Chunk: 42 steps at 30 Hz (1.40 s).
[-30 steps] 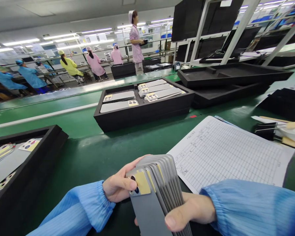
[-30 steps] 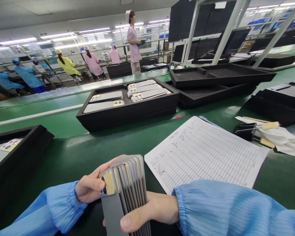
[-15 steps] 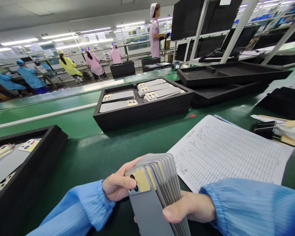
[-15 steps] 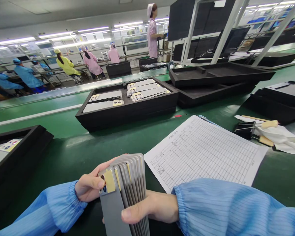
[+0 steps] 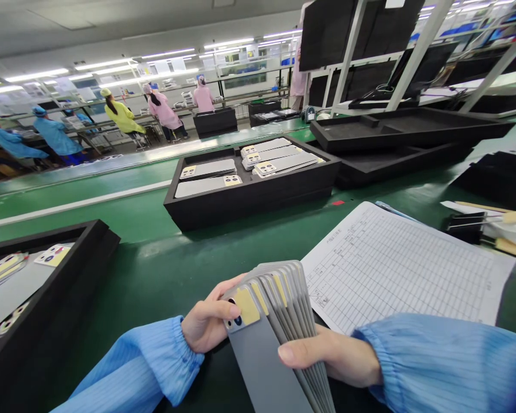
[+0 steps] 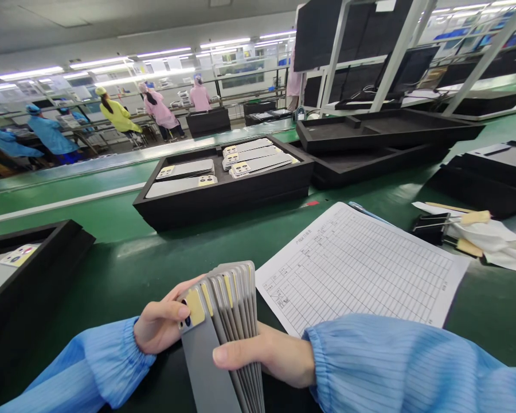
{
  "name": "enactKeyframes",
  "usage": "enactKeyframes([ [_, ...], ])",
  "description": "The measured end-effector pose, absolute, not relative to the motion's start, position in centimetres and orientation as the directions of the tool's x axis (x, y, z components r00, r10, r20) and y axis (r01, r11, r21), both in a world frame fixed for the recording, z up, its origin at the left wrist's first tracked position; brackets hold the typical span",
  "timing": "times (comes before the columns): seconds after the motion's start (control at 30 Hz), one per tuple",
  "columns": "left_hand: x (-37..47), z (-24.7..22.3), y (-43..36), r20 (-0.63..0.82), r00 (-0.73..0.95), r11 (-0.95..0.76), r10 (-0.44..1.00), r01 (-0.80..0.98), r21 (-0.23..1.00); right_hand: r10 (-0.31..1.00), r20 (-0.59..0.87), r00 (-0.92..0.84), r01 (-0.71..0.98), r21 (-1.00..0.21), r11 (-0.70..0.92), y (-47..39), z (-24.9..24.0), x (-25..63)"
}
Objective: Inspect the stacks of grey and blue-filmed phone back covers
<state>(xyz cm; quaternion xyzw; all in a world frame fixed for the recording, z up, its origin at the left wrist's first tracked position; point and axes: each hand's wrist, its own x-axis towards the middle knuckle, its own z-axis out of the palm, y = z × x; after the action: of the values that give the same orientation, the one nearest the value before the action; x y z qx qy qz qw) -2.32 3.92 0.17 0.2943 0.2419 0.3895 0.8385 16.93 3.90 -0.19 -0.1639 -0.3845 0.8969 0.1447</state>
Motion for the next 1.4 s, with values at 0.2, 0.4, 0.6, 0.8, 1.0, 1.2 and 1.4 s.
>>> enactKeyframes([
  [0.2, -2.6, -0.2, 3.9, -0.2, 0.534, 0.507, 0.821, -0.525, 0.683, 0.423, -0.244, -0.873, -0.142, -0.702, -0.698, 3.9, -0.4, 17.1],
  [0.4, -2.8, -0.6, 3.9, -0.216, 0.509, 0.502, 0.834, -0.535, 0.679, 0.423, -0.306, -0.853, -0.153, -0.627, -0.763, 3.8, -0.7, 17.2],
  [0.6, -2.7, -0.8, 4.0, -0.213, 0.494, 0.49, 0.843, -0.541, 0.684, 0.447, -0.359, -0.819, -0.159, -0.606, -0.779, 3.9, -0.7, 17.1],
  [0.8, -2.7, -0.8, 4.1, -0.189, 0.504, 0.483, 0.843, -0.554, 0.678, 0.491, -0.321, -0.81, -0.196, -0.641, -0.742, 3.9, -0.6, 17.0],
  [1.0, -2.6, -0.5, 4.1, -0.18, 0.517, 0.49, 0.837, -0.559, 0.669, 0.488, -0.339, -0.804, -0.181, -0.642, -0.745, 3.9, -0.5, 17.0],
  [1.2, -1.9, -0.8, 3.3, -0.193, 0.526, 0.518, 0.828, -0.587, 0.622, 0.446, -0.25, -0.859, -0.209, -0.625, -0.752, 3.1, -1.1, 16.6],
  [1.4, -1.9, -1.0, 2.7, -0.21, 0.526, 0.537, 0.824, -0.607, 0.587, 0.457, -0.198, -0.867, -0.23, -0.655, -0.72, 3.0, -0.7, 16.5],
])
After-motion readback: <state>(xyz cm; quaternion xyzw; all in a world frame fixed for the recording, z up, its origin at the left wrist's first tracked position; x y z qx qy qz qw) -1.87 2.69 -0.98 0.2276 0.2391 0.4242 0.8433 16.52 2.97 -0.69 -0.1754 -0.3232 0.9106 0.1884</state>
